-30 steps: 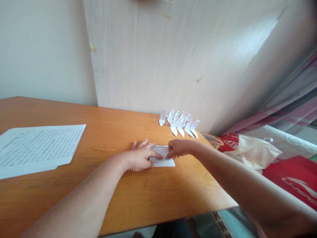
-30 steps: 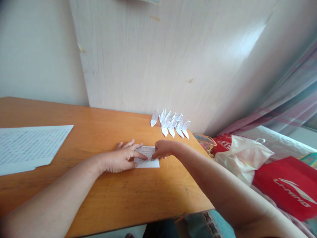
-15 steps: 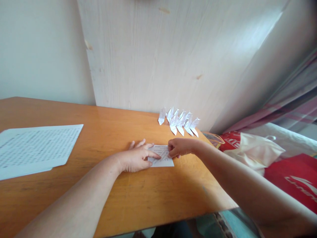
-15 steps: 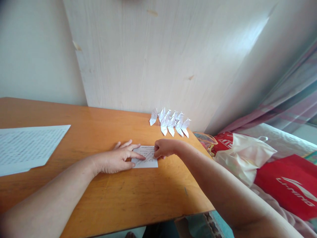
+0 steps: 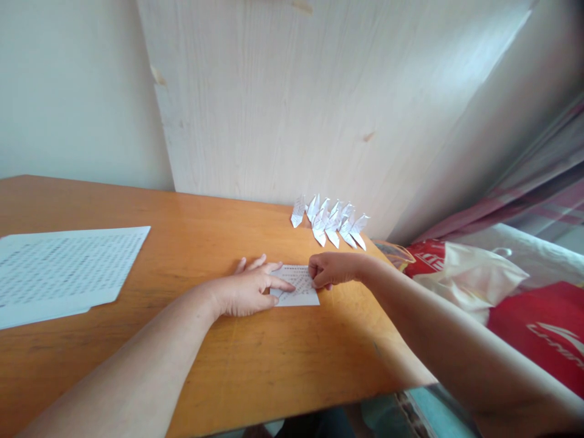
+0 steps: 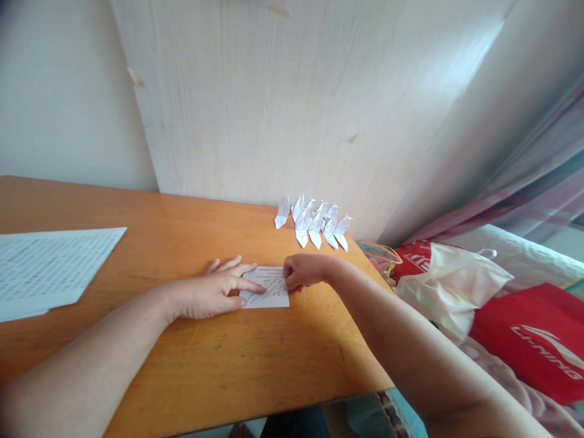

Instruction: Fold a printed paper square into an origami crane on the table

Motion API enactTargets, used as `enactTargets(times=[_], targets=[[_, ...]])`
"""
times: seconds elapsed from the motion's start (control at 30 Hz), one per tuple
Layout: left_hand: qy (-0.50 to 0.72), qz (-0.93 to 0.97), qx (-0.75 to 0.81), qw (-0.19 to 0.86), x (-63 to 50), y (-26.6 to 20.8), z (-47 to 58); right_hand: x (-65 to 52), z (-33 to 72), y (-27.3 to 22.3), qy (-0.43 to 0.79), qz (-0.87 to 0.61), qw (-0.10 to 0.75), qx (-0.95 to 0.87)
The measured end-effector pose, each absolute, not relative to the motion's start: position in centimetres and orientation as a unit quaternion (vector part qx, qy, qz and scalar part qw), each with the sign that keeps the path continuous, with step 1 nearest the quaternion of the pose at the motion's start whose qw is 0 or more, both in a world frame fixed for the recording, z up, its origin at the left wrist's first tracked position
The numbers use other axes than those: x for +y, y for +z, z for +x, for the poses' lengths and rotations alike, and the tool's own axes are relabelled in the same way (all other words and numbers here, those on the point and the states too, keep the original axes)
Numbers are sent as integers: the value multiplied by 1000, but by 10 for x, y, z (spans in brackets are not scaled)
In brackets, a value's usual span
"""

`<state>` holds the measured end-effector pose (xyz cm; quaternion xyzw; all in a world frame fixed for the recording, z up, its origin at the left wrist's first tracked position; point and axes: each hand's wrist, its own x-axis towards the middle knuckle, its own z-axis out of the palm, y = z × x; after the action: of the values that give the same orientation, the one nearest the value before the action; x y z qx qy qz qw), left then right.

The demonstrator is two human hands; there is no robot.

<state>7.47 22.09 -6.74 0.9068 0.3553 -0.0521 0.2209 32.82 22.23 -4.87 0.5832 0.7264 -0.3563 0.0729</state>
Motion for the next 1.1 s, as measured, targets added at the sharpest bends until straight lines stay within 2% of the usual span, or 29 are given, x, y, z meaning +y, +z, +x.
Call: enactTargets(times=[0.7, 1.1], targets=[[-39, 906, 359, 221, 220, -70, 74, 217, 333, -61, -409, 601, -4, 686], [-37, 907, 353, 226, 223, -74, 74, 231, 320, -64, -361, 649, 40, 668]])
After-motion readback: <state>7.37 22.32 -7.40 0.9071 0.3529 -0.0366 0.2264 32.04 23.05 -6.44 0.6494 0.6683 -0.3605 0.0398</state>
